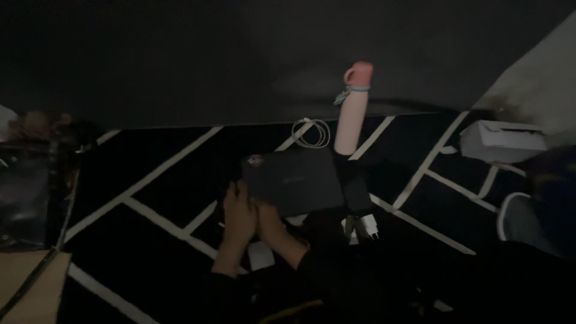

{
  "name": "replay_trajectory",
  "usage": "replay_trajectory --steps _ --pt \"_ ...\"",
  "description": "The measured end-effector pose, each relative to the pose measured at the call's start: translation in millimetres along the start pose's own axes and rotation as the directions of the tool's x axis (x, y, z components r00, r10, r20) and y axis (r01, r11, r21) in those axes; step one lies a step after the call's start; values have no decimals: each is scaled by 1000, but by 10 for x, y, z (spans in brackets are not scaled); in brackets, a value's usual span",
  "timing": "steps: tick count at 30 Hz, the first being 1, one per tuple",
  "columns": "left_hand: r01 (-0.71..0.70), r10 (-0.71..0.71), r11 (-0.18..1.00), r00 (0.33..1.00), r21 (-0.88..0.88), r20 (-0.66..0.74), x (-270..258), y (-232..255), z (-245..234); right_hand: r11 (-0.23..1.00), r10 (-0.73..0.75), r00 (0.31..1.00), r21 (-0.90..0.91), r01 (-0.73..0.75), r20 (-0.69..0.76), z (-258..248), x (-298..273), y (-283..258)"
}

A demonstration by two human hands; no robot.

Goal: The person sits on a bed and opens a black and yellow duffel bag. They take out a wallet, charger, laptop, mouse, phone and a pink water bottle, placing each item on the bed, then zip the bag closed.

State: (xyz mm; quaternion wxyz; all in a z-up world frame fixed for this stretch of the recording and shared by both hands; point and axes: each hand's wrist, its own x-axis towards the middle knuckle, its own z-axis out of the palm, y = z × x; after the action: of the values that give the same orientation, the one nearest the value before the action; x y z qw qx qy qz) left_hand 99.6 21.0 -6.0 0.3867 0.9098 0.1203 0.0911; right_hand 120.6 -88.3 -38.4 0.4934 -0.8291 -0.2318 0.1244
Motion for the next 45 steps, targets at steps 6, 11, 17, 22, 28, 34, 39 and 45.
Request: replay_trajectory --steps 6,11,17,22,28,34,39,45 --pt "16 -10 998 996 -65 86 -579 514 -68 997 21 1000 -71 -20 6 -512 -514 -394" --pt "88 -10 981 914 -175 406 -1201 701 -53 940 292 938 -235 -246 186 -904 -1063 -376" --pt "6 126 978 780 -209 613 -1805 1079 -207 974 216 950 -122 -193 225 -1216 -1796 -375" --pt "-252 186 967 785 29 591 -2244 1338 -263 987 -68 996 -144 77 66 -1352 -2448 -366" --pt "-174 114 984 806 49 580 -2511 1263 -69 854 -86 978 -492 169 188 -1493 -2903 -335" --pt "-146 -9 963 821 225 571 -2529 1009 225 810 165 958 -586 4 235 -1511 -2936 -354" --pt "-146 54 962 929 229 366 -2462 896 264 741 63 975 -664 96 211 -1573 -2667 -299" --pt "-34 -116 953 878 301 465 -2233 895 221 736 123 966 -674 65 228 -1689 -2260 -285"
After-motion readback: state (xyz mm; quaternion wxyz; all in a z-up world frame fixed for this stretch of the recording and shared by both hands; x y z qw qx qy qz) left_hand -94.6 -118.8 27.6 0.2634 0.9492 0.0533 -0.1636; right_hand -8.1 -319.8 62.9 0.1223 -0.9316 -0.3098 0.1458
